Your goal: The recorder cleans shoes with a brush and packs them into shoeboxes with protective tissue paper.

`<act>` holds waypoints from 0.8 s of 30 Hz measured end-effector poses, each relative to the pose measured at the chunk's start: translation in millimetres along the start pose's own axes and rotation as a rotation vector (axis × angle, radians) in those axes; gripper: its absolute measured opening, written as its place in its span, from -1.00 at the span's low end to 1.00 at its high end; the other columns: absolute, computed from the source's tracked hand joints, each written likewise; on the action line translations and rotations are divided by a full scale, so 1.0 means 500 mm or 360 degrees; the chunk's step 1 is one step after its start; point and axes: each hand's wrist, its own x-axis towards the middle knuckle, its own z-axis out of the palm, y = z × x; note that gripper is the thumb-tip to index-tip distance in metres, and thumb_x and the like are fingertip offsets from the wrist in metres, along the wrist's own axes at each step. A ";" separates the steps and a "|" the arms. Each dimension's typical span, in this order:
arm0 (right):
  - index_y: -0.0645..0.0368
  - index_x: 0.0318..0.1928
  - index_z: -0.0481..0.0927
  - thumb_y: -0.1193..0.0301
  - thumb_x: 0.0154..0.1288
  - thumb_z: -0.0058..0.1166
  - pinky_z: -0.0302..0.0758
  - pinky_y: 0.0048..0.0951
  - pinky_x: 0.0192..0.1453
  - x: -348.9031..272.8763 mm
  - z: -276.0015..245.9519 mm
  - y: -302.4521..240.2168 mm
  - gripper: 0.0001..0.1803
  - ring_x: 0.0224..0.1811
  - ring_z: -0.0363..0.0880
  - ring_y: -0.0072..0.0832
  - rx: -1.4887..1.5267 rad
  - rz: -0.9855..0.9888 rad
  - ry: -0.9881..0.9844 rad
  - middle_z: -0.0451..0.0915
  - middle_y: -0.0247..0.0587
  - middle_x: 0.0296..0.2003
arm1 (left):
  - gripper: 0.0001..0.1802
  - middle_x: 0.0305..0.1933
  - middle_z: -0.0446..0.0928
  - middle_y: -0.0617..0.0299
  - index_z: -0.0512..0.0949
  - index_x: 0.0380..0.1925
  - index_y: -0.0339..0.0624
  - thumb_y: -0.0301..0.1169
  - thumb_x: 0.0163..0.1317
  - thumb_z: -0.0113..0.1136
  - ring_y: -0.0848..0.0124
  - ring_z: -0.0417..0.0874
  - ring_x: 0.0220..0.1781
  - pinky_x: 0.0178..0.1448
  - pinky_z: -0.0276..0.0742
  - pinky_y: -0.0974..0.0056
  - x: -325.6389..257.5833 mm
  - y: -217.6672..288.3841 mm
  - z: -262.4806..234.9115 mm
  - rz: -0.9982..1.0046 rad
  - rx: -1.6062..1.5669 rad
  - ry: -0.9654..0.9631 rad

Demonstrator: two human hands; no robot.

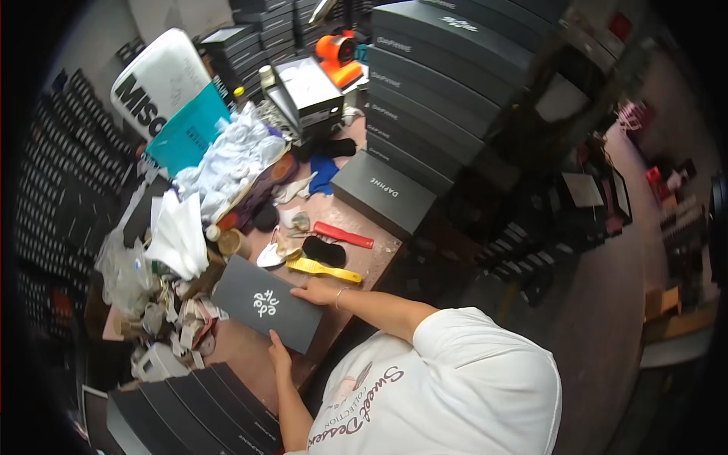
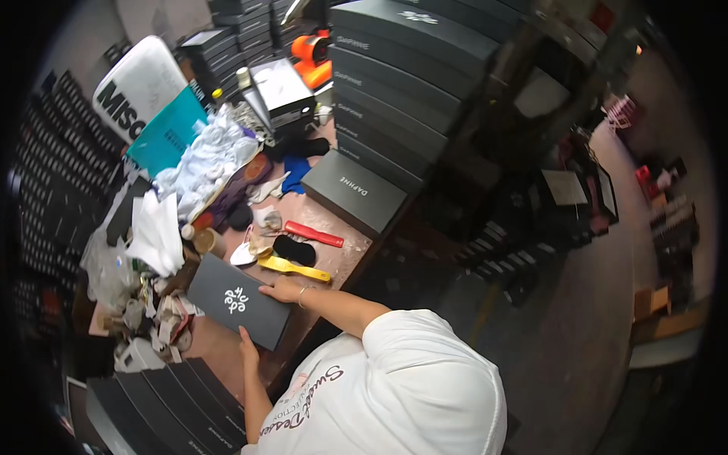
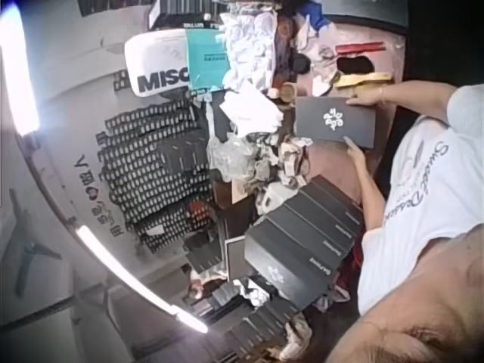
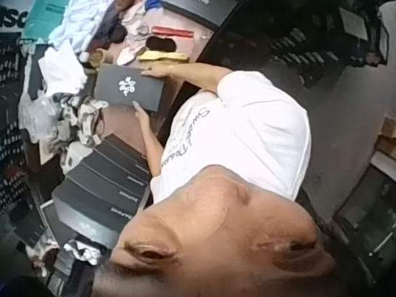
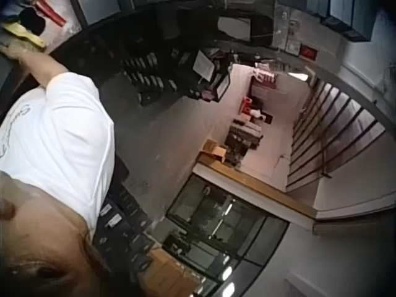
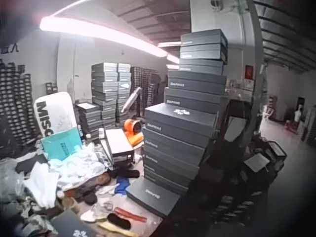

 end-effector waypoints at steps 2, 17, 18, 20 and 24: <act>0.24 0.00 0.60 -0.08 0.31 -0.11 0.46 -0.24 0.08 0.030 0.016 -0.031 -0.38 -0.04 0.60 -0.12 0.0047 -0.0088 0.0154 0.62 0.12 -0.11 | -0.04 0.26 0.36 -0.04 0.22 0.26 -0.46 0.31 0.28 -0.25 0.05 0.41 0.23 0.27 0.31 0.13 0.016 0.033 -0.007 0.0155 -0.0591 0.0109; 0.28 -0.14 0.65 -0.03 0.30 -0.07 0.47 -0.18 0.03 -0.085 0.041 0.008 -0.43 -0.12 0.62 -0.06 -0.0012 0.0040 0.0124 0.64 0.13 -0.21 | -0.24 0.06 0.51 -0.03 0.41 0.10 -0.48 0.12 0.33 -0.08 0.20 0.57 0.00 0.03 0.50 0.21 -0.065 -0.013 0.052 0.0284 -0.0463 0.0593; 0.28 -0.15 0.65 -0.03 0.31 -0.08 0.47 -0.19 0.05 -0.073 0.041 0.015 -0.43 -0.13 0.63 -0.06 -0.0075 0.0046 0.0115 0.64 0.13 -0.20 | -0.23 0.11 0.47 -0.03 0.37 0.15 -0.42 0.15 0.32 -0.08 0.18 0.54 0.06 0.10 0.46 0.18 -0.076 -0.001 0.054 0.0219 -0.0522 0.0506; 0.28 -0.09 0.63 -0.04 0.31 -0.08 0.44 -0.22 0.11 -0.088 0.034 -0.010 -0.42 -0.05 0.60 -0.05 -0.0032 0.0130 0.0061 0.61 0.16 -0.13 | -0.19 0.23 0.38 -0.03 0.29 0.25 -0.31 0.20 0.29 -0.09 0.14 0.46 0.18 0.22 0.39 0.11 -0.113 0.031 0.062 0.0088 -0.0657 0.0369; 0.23 0.24 0.35 -0.05 0.29 -0.03 0.31 -0.29 0.28 -0.095 0.082 0.089 -0.30 0.19 0.42 -0.11 0.0291 -0.0323 -0.0024 0.44 0.16 0.13 | -0.09 0.35 0.22 -0.02 0.14 0.35 -0.14 0.30 0.22 -0.09 0.09 0.25 0.35 0.38 0.19 -0.02 -0.142 0.030 0.104 0.0051 -0.1107 0.0195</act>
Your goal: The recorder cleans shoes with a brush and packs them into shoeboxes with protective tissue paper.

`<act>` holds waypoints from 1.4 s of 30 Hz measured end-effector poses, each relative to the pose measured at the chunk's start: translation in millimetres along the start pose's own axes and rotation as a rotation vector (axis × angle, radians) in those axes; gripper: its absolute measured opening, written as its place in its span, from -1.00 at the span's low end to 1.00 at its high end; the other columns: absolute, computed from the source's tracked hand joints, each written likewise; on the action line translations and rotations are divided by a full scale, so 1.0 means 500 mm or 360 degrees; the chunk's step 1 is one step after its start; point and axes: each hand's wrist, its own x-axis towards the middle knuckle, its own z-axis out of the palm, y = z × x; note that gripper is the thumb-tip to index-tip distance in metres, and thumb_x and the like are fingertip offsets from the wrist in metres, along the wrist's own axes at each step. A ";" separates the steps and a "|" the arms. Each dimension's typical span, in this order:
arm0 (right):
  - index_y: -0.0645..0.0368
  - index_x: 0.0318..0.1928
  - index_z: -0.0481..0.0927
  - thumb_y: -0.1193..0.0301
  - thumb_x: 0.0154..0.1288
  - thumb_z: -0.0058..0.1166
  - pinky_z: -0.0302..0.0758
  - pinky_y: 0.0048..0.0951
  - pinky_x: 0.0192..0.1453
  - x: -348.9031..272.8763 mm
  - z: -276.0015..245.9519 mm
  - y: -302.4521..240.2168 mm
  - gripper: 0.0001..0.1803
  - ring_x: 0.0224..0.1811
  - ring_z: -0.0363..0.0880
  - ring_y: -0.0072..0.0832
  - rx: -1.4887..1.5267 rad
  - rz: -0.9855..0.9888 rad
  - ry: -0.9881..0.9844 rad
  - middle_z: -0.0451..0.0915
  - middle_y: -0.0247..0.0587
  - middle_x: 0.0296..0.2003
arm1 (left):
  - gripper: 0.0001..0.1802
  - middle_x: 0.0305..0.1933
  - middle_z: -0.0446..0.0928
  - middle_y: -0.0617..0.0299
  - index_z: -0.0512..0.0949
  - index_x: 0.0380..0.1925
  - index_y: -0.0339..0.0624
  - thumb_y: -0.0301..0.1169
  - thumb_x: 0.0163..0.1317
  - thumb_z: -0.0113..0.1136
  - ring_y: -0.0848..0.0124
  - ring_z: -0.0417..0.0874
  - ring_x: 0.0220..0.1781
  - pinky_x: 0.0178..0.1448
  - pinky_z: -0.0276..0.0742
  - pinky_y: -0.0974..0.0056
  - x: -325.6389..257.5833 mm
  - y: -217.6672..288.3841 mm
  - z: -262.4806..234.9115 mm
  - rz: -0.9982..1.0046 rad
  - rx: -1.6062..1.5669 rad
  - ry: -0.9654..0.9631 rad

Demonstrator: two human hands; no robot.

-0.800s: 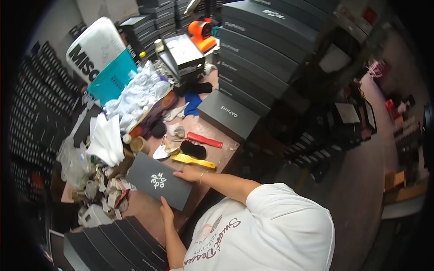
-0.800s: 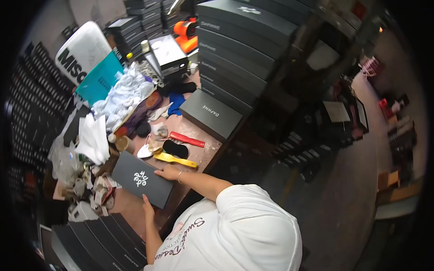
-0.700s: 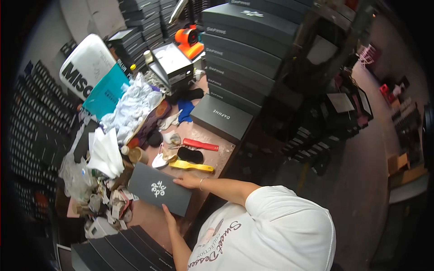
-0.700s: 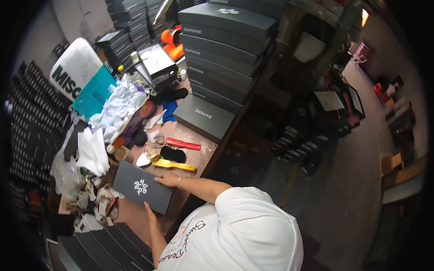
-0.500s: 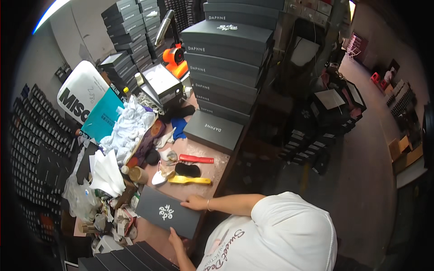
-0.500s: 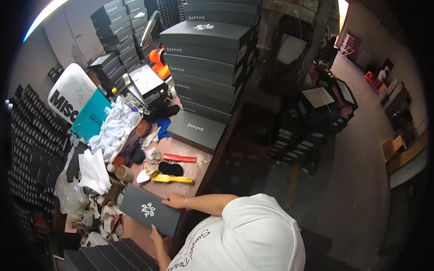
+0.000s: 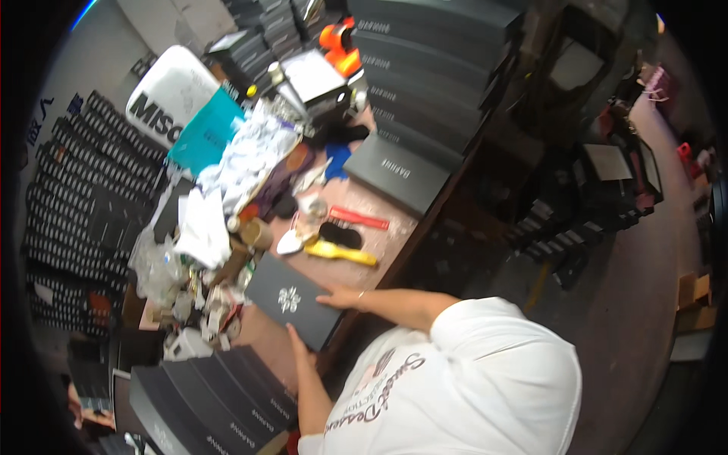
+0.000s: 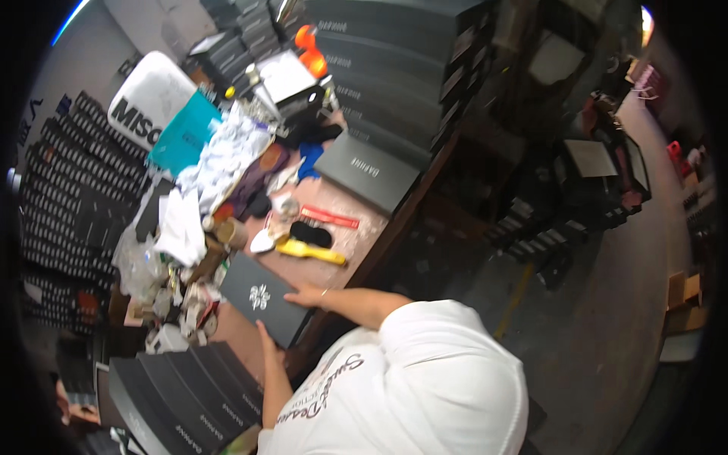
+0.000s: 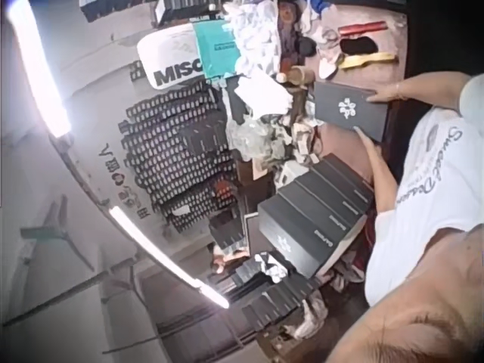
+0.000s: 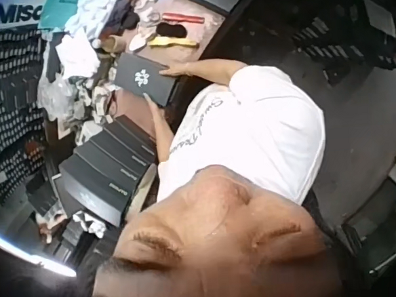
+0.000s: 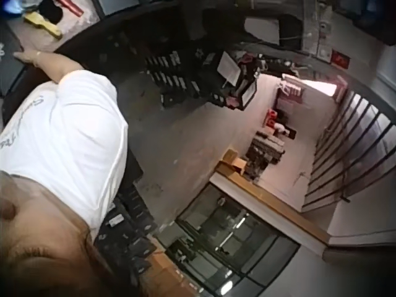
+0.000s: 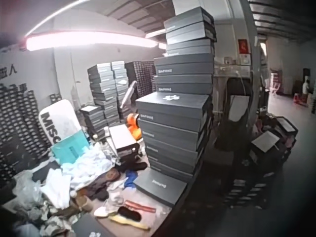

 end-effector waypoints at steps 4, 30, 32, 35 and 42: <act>0.16 0.37 0.17 -0.06 0.28 0.01 0.21 -0.30 0.36 -0.147 -0.017 -0.097 -0.20 0.31 0.26 -0.15 0.0255 0.0145 -0.0096 0.27 0.12 0.26 | -0.17 0.28 0.33 0.09 0.24 0.29 -0.06 0.25 0.18 0.03 0.17 0.33 0.30 0.34 0.25 0.01 -0.057 -0.043 -0.051 -0.0182 -0.0187 -0.0003; 0.20 0.00 0.54 0.22 0.35 0.03 0.54 -0.57 -0.28 -0.491 -0.393 0.045 -0.65 -0.27 0.53 -0.60 0.0969 0.0455 0.0271 0.56 -0.34 -0.21 | -0.29 0.18 0.42 0.17 0.28 0.24 0.07 0.11 0.14 0.14 0.13 0.42 0.21 0.13 0.39 -0.12 -0.122 0.079 0.692 0.0148 0.0011 -0.0943; 0.20 -0.04 0.56 0.23 0.34 0.01 0.53 -0.58 -0.33 -0.516 -0.397 0.061 -0.67 -0.30 0.53 -0.61 0.1050 0.0435 0.0301 0.56 -0.36 -0.26 | -0.26 0.20 0.40 0.14 0.22 0.28 0.08 0.09 0.15 0.17 0.13 0.42 0.21 0.11 0.40 -0.08 -0.057 0.039 0.748 0.0034 0.0191 -0.0863; 0.19 -0.10 0.57 0.24 0.35 0.00 0.51 -0.60 -0.37 -0.516 -0.389 0.058 -0.71 -0.34 0.52 -0.63 0.1021 0.0413 0.0212 0.55 -0.38 -0.31 | -0.26 0.24 0.36 0.08 0.21 0.31 0.06 0.05 0.20 0.18 0.17 0.40 0.21 0.14 0.36 -0.03 0.069 -0.032 0.741 -0.0080 0.0172 -0.0785; 0.19 -0.08 0.56 0.25 0.35 0.01 0.52 -0.58 -0.34 -0.491 -0.382 0.041 -0.70 -0.32 0.52 -0.63 0.0908 0.0456 0.0067 0.55 -0.38 -0.29 | -0.50 0.16 0.40 0.02 0.34 0.21 -0.27 -0.41 0.26 0.03 0.20 0.40 0.22 0.33 0.22 0.18 -0.274 0.195 0.600 0.1744 0.1761 -0.0081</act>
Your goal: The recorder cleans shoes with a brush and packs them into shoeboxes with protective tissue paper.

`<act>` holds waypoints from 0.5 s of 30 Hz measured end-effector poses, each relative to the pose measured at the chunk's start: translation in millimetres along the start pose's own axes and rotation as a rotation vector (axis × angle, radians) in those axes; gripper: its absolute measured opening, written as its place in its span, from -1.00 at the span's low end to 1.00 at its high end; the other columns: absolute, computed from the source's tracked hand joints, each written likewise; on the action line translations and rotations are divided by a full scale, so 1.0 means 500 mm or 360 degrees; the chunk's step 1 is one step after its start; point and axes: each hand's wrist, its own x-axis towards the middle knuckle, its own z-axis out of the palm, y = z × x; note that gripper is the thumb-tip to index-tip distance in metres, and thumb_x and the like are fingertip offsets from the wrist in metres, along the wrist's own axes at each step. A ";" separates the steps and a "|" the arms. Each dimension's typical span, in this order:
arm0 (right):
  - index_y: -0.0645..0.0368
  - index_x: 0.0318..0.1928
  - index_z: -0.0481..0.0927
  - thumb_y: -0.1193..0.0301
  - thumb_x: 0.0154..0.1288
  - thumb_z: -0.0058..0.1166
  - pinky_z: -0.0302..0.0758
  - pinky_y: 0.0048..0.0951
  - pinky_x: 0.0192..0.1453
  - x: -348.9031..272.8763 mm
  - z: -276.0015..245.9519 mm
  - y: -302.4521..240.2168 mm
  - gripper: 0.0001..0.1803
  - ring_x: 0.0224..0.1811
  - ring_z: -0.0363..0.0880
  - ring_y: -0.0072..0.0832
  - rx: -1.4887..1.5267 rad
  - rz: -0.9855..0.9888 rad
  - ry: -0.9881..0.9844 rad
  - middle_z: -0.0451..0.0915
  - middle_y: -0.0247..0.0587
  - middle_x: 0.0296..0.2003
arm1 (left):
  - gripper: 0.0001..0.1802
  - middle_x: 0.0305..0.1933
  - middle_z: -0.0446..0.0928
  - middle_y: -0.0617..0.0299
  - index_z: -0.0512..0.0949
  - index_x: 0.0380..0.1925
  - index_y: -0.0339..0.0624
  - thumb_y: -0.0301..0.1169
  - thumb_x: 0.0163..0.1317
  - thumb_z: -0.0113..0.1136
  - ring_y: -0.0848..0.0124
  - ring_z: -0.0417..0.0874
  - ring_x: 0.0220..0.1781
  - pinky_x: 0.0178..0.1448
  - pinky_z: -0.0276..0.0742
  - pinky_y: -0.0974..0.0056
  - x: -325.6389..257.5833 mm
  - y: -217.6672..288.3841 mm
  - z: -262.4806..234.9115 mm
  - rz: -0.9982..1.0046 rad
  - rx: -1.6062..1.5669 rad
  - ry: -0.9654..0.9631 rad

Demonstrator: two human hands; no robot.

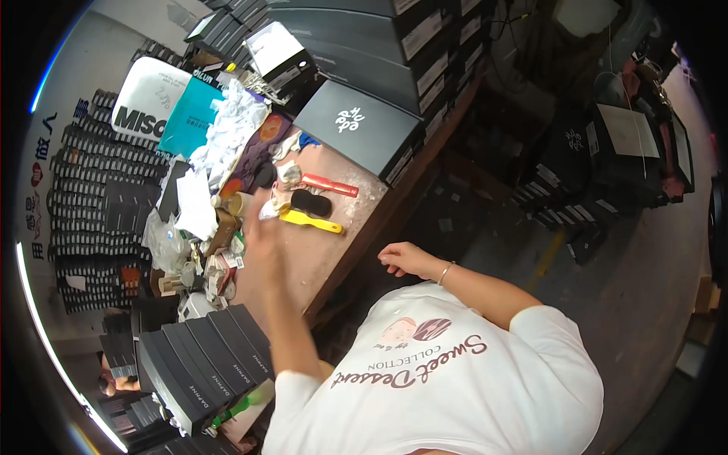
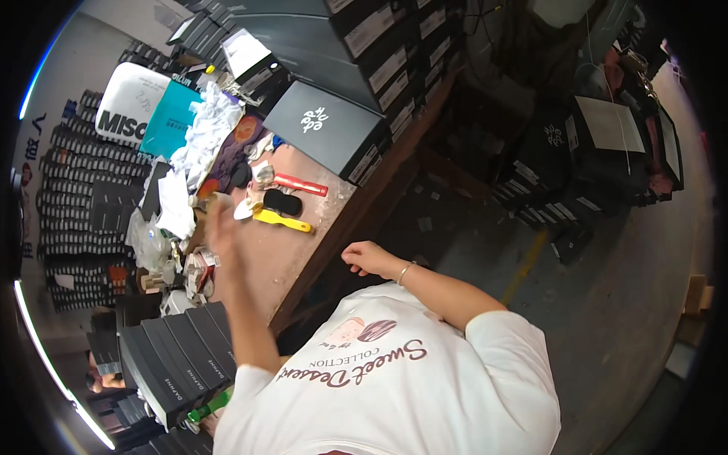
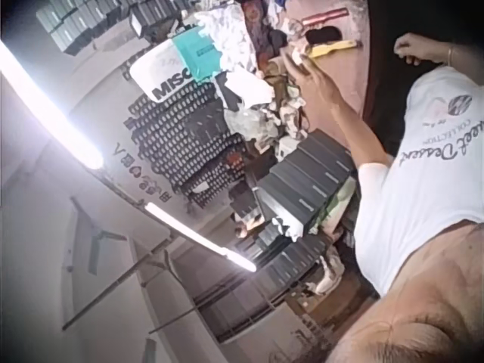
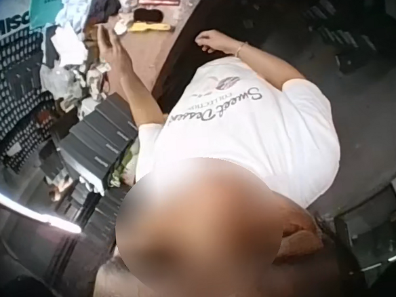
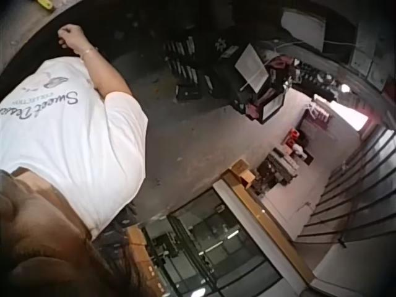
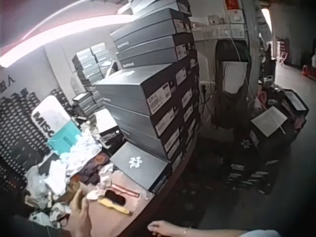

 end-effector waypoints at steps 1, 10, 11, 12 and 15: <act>0.19 -0.06 0.56 0.25 0.36 0.01 0.53 -0.58 -0.31 0.008 0.028 -0.015 -0.70 -0.31 0.53 -0.62 -0.0071 0.0018 -0.0092 0.56 -0.37 -0.27 | -0.50 0.13 0.41 0.04 0.35 0.17 -0.34 -0.49 0.18 0.03 0.19 0.41 0.18 0.34 0.21 0.15 -0.026 -0.089 -0.111 0.0252 -0.0009 0.0261; 0.27 -0.07 0.55 0.18 0.35 0.00 0.47 -0.54 -0.43 0.099 0.459 -0.106 -0.61 -0.48 0.47 -0.58 -0.0521 -0.0346 -0.1176 0.55 -0.25 -0.43 | -0.28 -0.11 0.54 -0.06 0.47 0.06 -0.34 0.17 0.33 -0.15 0.14 0.53 -0.11 0.04 0.42 0.20 -0.543 -0.495 -1.140 -0.1449 0.1818 0.0221; 0.29 -0.06 0.54 0.17 0.35 -0.01 0.48 -0.51 -0.42 0.100 0.543 -0.119 -0.59 -0.47 0.48 -0.56 -0.0540 -0.0485 -0.1359 0.56 -0.23 -0.41 | -0.31 -0.14 0.56 0.02 0.48 0.04 -0.36 0.12 0.34 -0.10 0.26 0.52 -0.13 0.03 0.41 0.27 -0.652 -0.611 -1.249 -0.1704 0.1292 -0.0058; 0.29 -0.06 0.54 0.15 0.34 0.01 0.51 -0.47 -0.37 0.122 0.598 -0.130 -0.58 -0.43 0.52 -0.51 -0.0540 -0.0632 -0.1337 0.57 -0.21 -0.40 | -0.36 -0.18 0.54 0.09 0.49 0.00 -0.35 0.08 0.34 -0.06 0.31 0.50 -0.15 0.01 0.40 0.29 -0.610 -0.648 -1.182 -0.1546 0.0950 0.0132; 0.24 0.08 0.47 0.02 0.35 -0.03 0.52 -0.26 -0.07 0.146 0.748 -0.169 -0.45 -0.17 0.56 -0.34 -0.0569 -0.1238 -0.1173 0.59 -0.09 -0.21 | -0.52 -0.24 0.51 0.26 0.51 -0.13 -0.29 -0.02 0.33 0.05 0.44 0.46 -0.19 -0.04 0.39 0.32 -0.530 -0.517 -1.064 -0.1240 0.0117 0.0411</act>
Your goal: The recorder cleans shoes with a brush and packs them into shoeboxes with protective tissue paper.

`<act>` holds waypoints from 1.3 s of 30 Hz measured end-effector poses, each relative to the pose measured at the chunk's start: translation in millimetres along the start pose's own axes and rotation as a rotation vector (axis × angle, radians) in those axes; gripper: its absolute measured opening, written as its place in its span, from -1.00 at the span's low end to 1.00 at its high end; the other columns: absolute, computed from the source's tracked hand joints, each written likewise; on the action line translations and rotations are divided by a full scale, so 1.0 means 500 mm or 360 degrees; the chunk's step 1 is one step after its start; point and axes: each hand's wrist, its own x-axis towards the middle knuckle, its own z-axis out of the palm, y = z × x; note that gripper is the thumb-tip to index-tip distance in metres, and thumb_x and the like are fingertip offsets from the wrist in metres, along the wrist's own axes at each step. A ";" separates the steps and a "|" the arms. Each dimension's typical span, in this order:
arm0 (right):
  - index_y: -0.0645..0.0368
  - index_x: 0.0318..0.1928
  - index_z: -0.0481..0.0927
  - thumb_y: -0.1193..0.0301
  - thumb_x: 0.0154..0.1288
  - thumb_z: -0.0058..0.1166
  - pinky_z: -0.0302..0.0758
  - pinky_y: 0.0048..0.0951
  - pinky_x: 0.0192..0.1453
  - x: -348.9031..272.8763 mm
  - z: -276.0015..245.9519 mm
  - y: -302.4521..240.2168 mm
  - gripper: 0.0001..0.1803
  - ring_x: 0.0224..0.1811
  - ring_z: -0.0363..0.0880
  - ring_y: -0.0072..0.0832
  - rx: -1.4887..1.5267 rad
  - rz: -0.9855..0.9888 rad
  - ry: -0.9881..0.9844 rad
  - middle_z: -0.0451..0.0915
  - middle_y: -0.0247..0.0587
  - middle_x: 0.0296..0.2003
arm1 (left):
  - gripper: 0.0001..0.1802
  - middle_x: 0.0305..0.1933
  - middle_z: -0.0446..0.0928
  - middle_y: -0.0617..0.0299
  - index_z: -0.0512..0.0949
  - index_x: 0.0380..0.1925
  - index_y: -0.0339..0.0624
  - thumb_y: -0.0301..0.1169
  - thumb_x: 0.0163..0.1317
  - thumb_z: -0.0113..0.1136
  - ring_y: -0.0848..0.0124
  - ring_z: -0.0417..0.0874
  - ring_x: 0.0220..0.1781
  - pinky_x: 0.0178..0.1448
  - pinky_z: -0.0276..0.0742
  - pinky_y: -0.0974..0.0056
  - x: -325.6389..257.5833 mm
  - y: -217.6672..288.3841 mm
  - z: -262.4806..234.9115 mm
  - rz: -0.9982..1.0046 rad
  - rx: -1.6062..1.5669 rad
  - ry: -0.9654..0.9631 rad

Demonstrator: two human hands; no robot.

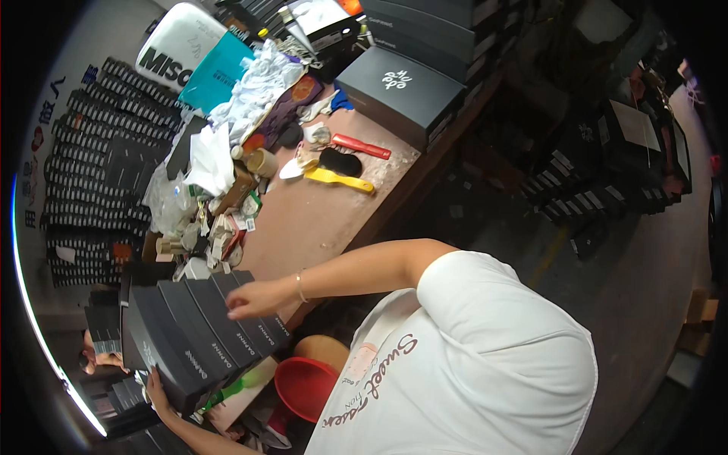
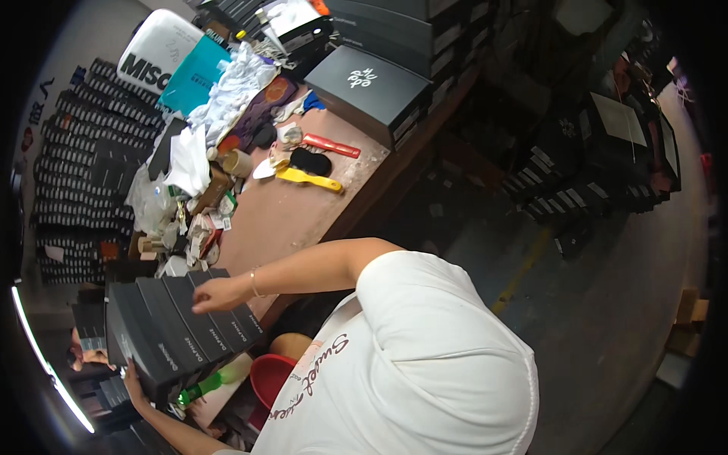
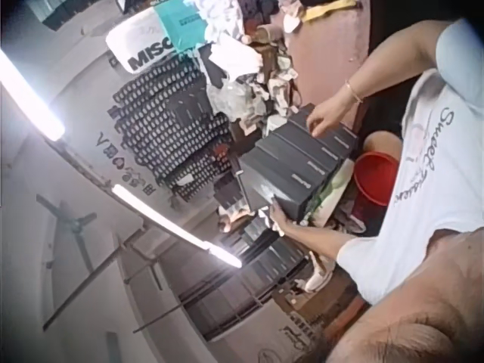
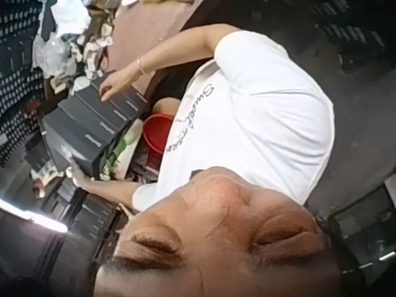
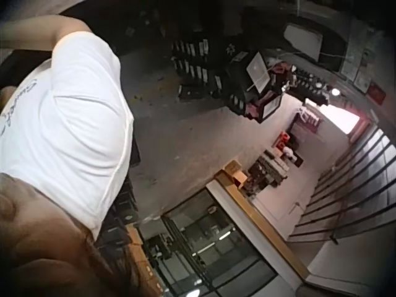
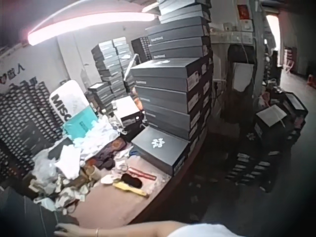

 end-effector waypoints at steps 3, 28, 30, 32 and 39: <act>0.18 0.33 0.15 -0.08 0.33 -0.07 0.36 -0.25 0.20 0.089 0.028 -0.089 -0.24 0.20 0.36 -0.32 0.0631 0.0431 0.0004 0.39 -0.04 0.15 | -0.61 -0.15 0.51 0.24 0.49 -0.09 -0.21 -0.11 0.30 0.11 0.43 0.50 -0.13 -0.01 0.41 0.32 -0.095 0.035 0.068 0.0038 -0.0332 0.0049; 0.21 0.23 0.34 0.04 0.35 -0.08 0.38 -0.33 0.19 -0.058 -0.338 0.077 -0.40 0.14 0.43 -0.39 0.0976 0.1522 0.0568 0.47 -0.16 0.10 | -0.45 -0.09 0.46 0.14 0.41 0.01 -0.28 -0.07 0.18 0.09 0.33 0.51 -0.03 0.00 0.49 0.29 -0.120 0.218 0.883 -0.0632 -0.2204 -0.0251; 0.23 0.26 0.31 0.06 0.35 -0.07 0.37 -0.33 0.18 -0.094 -0.385 0.164 -0.38 0.18 0.40 -0.41 0.0621 0.1428 0.0419 0.44 -0.15 0.14 | -0.45 -0.01 0.44 0.11 0.37 0.06 -0.37 -0.21 0.16 0.14 0.35 0.48 0.01 0.03 0.46 0.30 -0.107 0.215 0.913 -0.0610 -0.1930 -0.0225; 0.27 0.02 0.48 0.15 0.33 0.03 0.40 -0.46 0.05 -0.089 -0.400 0.180 -0.56 -0.08 0.47 -0.55 0.0279 0.1678 0.0297 0.54 -0.29 -0.14 | -0.46 0.00 0.46 0.09 0.39 0.05 -0.40 -0.27 0.15 0.19 0.36 0.48 0.02 0.04 0.46 0.29 -0.091 0.136 0.990 -0.0600 -0.1534 -0.0241; 0.24 -0.07 0.52 0.01 0.27 0.09 0.49 -0.56 -0.24 -0.021 -0.380 0.126 -0.49 -0.32 0.53 -0.56 0.0785 0.1468 0.0570 0.58 -0.30 -0.23 | -0.50 -0.09 0.57 0.16 0.50 -0.03 -0.27 -0.10 0.19 0.25 0.37 0.58 -0.06 0.04 0.52 0.24 -0.014 0.158 0.909 -0.0973 -0.1973 -0.0782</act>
